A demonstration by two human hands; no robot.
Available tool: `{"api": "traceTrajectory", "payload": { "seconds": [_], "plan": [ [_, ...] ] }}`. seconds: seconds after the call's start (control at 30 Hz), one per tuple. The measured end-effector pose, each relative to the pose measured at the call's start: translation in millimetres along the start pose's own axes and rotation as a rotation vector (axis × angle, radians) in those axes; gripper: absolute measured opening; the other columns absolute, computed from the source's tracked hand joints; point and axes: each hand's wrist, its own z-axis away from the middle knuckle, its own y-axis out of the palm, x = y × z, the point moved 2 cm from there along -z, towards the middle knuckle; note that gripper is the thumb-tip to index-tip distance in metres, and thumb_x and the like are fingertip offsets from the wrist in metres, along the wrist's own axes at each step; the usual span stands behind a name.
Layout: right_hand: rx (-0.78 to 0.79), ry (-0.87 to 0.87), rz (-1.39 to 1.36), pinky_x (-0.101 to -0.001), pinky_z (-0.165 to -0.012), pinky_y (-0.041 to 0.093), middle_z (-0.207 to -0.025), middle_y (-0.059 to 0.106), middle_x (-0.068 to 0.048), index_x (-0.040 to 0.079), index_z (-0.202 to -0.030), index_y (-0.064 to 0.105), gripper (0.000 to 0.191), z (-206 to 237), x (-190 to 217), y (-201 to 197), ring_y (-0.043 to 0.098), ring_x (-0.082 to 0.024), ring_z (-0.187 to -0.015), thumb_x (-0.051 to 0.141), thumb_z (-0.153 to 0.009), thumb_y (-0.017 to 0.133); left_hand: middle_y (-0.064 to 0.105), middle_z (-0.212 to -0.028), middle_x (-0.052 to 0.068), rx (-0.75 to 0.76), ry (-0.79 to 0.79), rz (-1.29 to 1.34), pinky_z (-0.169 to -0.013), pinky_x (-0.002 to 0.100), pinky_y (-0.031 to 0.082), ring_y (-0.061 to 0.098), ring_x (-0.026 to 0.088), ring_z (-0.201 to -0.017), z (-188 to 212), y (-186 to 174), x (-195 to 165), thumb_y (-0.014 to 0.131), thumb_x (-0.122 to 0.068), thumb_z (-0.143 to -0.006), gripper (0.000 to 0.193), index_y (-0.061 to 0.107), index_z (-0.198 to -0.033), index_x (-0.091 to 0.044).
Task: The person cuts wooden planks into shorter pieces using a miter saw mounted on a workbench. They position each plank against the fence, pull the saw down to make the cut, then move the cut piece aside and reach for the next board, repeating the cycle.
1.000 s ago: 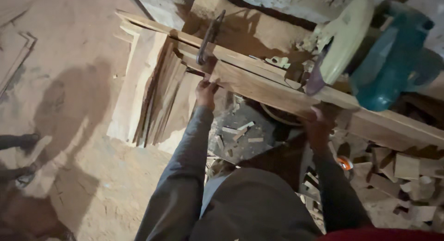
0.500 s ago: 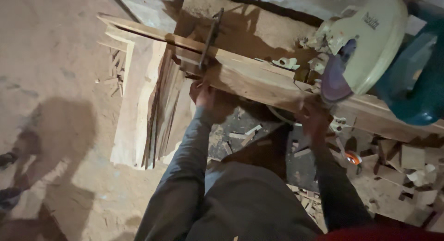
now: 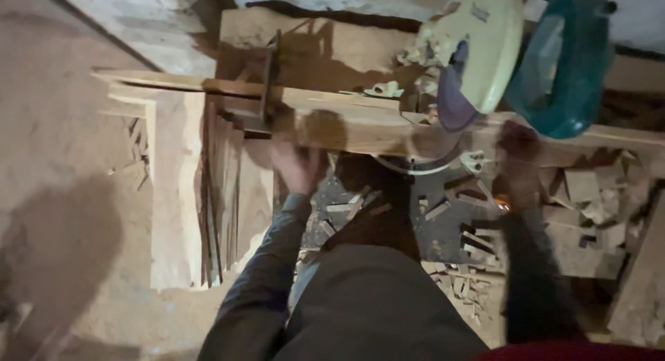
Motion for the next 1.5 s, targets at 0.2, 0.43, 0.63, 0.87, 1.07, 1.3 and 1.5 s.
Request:
{"api": "traceTrajectory", "payload": {
  "seconds": [0.2, 0.43, 0.63, 0.87, 1.07, 1.3, 1.5],
  "plan": [
    [0.13, 0.07, -0.263, -0.0372, -0.093, 0.058, -0.125, 0.062, -0.008, 0.007, -0.136, 0.057, 0.035, -75.6, 181.6, -57.0, 0.065, -0.017, -0.109, 0.034, -0.116, 0.047, 0.038, -0.16, 0.018, 0.589, 0.74, -0.188, -0.126, 0.054, 0.024, 0.028, 0.042, -0.154, -8.1, 72.7, -71.2, 0.078, -0.046, -0.081, 0.071, 0.056, -0.136, -0.007],
    [0.373, 0.196, -0.067, -0.0369, -0.088, 0.058, -0.112, 0.064, -0.006, 0.009, -0.132, 0.053, 0.048, -96.8, 213.4, -21.2, 0.065, -0.015, -0.096, 0.051, -0.12, 0.035, 0.039, -0.156, 0.013, 0.653, 0.668, -0.256, -0.119, 0.055, 0.025, 0.032, 0.038, -0.145, -31.2, 90.7, -56.3, 0.072, -0.066, -0.076, 0.093, 0.049, -0.144, -0.008],
    [0.192, 0.118, 0.06, -0.0323, -0.054, 0.051, -0.082, 0.059, -0.004, 0.011, -0.126, 0.053, 0.05, -38.4, 167.3, -4.1, 0.06, -0.017, -0.063, 0.056, -0.115, 0.034, 0.039, -0.157, 0.009, 0.64, 0.67, -0.399, -0.119, 0.051, 0.026, 0.033, 0.034, -0.146, -38.1, 88.4, -51.7, 0.073, -0.059, -0.081, 0.077, 0.05, -0.14, -0.015],
    [0.048, -0.001, -0.141, -0.0309, -0.07, 0.053, -0.1, 0.059, -0.006, 0.009, -0.158, 0.032, 0.049, 33.8, 110.3, 41.7, 0.059, -0.015, -0.081, 0.041, -0.122, 0.036, 0.038, -0.155, 0.013, 0.78, 0.584, -0.259, -0.117, 0.052, 0.026, 0.033, 0.037, -0.143, -44.8, 80.4, -53.8, 0.067, -0.048, -0.082, 0.068, 0.05, -0.136, -0.01],
    [-0.007, 0.03, -0.332, -0.0325, -0.067, 0.05, -0.105, 0.058, -0.008, 0.011, -0.156, 0.034, 0.052, 51.4, 84.4, 51.1, 0.056, -0.017, -0.078, 0.046, -0.118, 0.044, 0.046, -0.153, 0.011, 0.551, 0.722, -0.294, -0.12, 0.049, 0.029, 0.041, 0.034, -0.141, -44.3, 86.8, -52.3, 0.06, -0.019, -0.091, 0.054, 0.052, -0.144, -0.01],
    [-0.052, 0.062, -0.332, -0.0313, -0.067, 0.05, -0.098, 0.059, -0.007, 0.013, -0.158, 0.037, 0.061, 60.3, 67.8, 51.7, 0.057, -0.016, -0.078, 0.053, -0.114, 0.05, 0.048, -0.149, 0.014, 0.57, 0.694, -0.198, -0.119, 0.05, 0.029, 0.043, 0.036, -0.139, -39.2, 92.4, -48.0, 0.061, -0.023, -0.084, 0.055, 0.054, -0.136, -0.008],
    [-0.08, 0.081, -0.338, -0.0305, -0.072, 0.052, -0.099, 0.06, -0.007, 0.013, -0.159, 0.035, 0.053, 70.1, 39.5, 53.5, 0.059, -0.016, -0.082, 0.042, -0.116, 0.045, 0.047, -0.15, 0.012, 0.614, 0.664, -0.294, -0.118, 0.05, 0.03, 0.043, 0.035, -0.138, -38.9, 92.3, -50.3, 0.061, -0.021, -0.09, 0.046, 0.054, -0.134, -0.012]
  ]
}}
